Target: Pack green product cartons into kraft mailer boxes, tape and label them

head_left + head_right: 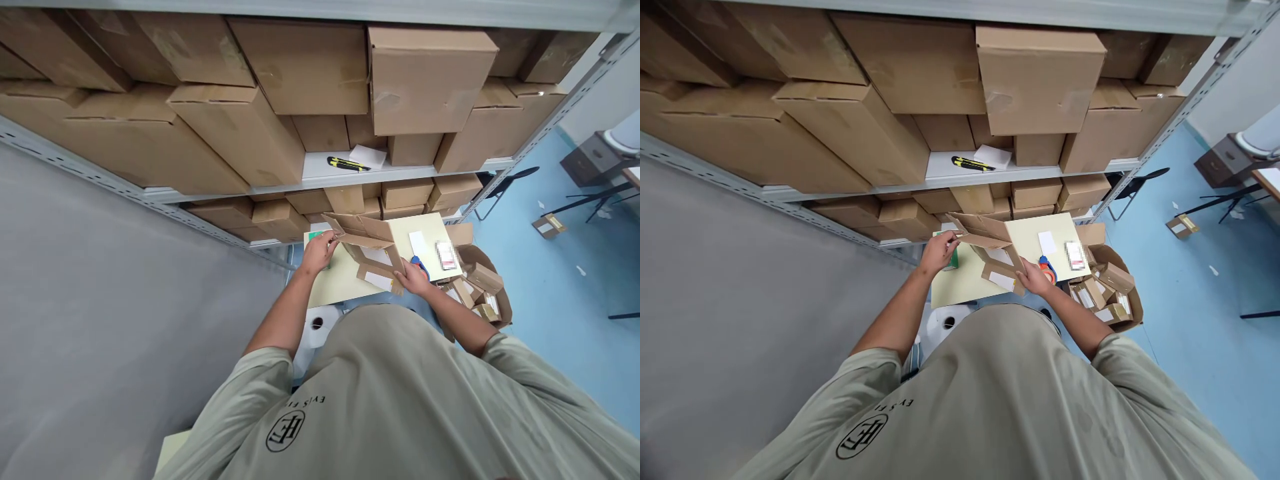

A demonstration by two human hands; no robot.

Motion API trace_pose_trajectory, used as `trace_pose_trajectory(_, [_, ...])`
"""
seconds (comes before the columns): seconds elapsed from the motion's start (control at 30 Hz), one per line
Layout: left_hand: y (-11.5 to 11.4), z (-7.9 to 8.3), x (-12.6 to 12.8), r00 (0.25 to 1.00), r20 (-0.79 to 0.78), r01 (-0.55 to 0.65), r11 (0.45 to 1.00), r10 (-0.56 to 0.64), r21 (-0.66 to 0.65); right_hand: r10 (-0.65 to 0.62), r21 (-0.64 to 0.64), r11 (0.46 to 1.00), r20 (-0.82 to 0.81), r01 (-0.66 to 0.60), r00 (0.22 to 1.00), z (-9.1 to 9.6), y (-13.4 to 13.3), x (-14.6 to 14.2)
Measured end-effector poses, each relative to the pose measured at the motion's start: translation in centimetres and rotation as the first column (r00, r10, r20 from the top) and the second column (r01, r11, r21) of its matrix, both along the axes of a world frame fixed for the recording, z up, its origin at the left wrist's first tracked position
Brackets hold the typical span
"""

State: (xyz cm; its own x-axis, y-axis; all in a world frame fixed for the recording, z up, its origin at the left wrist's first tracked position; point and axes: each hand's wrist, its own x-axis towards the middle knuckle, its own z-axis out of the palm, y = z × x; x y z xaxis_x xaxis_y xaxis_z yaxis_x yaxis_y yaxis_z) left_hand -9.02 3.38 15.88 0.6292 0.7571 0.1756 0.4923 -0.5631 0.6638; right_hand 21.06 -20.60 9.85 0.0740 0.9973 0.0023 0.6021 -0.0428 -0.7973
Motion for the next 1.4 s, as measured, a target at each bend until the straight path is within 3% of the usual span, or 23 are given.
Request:
trace_pose_trajectory(0.13, [0.3, 1.6, 0.7, 0.997, -0.016, 0.068, 0.997, -0.069, -0.03, -0.148, -0.053, 0.986, 0.159, 0.158, 0.976, -2.4, -0.6, 1.1])
trace_pose_trajectory(0.27, [-1.5, 2.8, 2.4, 0.989, 0.036, 0.142, 0.99, -0.142, 0.005, -0.327, -0.038, 0.939, 0.224, 0.343, 0.918, -4.4, -0.1, 2.4])
trace_pose_trajectory(0.4, [-4.6, 1.4, 4.4, 0.973, 0.06, 0.224, 0.974, -0.221, -0.037, -0.398, -0.124, 0.897, 0.192, 0.424, 0.897, -5.5, 1.5, 2.9])
trace_pose_trajectory(0.57, [-7.8, -3.2, 4.8, 0.963, 0.046, 0.269, 0.953, -0.265, -0.136, -0.383, -0.249, 0.892, 0.026, 0.377, 0.923, -5.9, 2.2, 3.5])
trace_pose_trajectory(0.73, [-9.6, -5.9, 3.6, 0.973, 0.054, 0.231, 0.956, -0.225, -0.18, -0.312, -0.066, 0.95, -0.151, 0.305, 0.938, -3.9, 1.3, 4.6])
trace_pose_trajectory(0.97, [-10.6, -6.6, 4.2, 0.978, 0.056, 0.209, 0.959, -0.202, -0.19, -0.242, 0.025, 0.969, -0.058, 0.244, 0.969, -1.6, 1.0, 4.7])
trace_pose_trajectory(1.2, [-11.2, -6.2, 3.9, 0.964, 0.065, 0.266, 0.929, -0.258, -0.256, -0.079, 0.057, 0.995, -0.08, 0.084, 0.994, -2.2, -0.2, 5.1])
trace_pose_trajectory(1.4, [-11.1, -6.7, 3.5, 0.984, 0.044, 0.178, 0.932, -0.173, -0.315, -0.026, 0.045, 0.999, -0.111, 0.031, 0.993, -2.8, 0.0, 6.0])
